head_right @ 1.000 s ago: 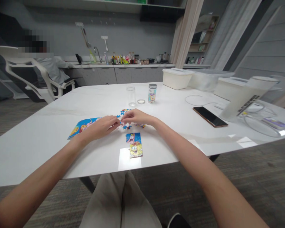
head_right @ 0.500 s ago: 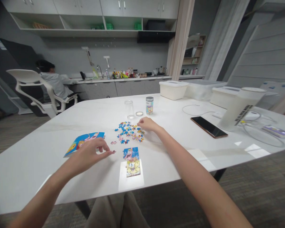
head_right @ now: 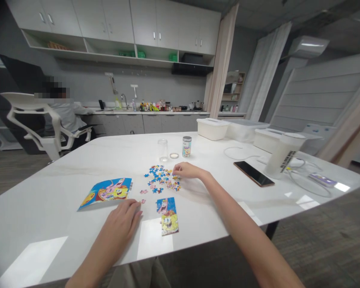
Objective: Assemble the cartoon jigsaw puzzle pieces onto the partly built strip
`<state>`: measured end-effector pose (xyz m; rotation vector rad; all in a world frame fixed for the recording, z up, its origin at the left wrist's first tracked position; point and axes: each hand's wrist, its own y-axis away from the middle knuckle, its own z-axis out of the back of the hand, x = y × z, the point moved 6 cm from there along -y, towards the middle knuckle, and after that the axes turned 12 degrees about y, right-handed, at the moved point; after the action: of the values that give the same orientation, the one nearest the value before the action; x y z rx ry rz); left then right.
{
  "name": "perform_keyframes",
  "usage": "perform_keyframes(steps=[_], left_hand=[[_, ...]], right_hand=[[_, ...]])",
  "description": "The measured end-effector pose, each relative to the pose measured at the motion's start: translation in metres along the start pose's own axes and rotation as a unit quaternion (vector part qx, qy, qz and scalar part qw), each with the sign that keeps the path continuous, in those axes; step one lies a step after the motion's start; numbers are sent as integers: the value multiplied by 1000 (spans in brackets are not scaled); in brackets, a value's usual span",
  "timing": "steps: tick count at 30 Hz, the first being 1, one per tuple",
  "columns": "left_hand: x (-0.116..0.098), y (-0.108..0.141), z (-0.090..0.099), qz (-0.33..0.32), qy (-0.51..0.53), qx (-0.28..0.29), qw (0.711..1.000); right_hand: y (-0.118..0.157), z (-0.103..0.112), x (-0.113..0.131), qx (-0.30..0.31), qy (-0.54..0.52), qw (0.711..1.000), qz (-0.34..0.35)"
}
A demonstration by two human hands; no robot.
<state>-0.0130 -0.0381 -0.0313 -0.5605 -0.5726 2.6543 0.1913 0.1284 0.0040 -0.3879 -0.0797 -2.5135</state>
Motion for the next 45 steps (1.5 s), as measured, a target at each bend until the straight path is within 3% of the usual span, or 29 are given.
perform_keyframes(steps=[4, 10, 21, 38, 45], left_hand=[[2, 1, -5, -9, -34, -7, 999], [5, 4, -19, -50, -29, 22, 998], [3, -1, -13, -5, -19, 45, 999], [1, -5, -5, 38, -14, 96, 995], [-2, -9, -2, 39, -1, 91, 995]], right_hand=[[39, -10, 11, -7, 48, 999, -21], [84, -34, 41, -143, 121, 982, 25], [84, -43, 29, -211, 112, 971, 0], [75, -44, 23, -231, 53, 971, 19], [68, -42, 15, -228, 42, 973, 9]])
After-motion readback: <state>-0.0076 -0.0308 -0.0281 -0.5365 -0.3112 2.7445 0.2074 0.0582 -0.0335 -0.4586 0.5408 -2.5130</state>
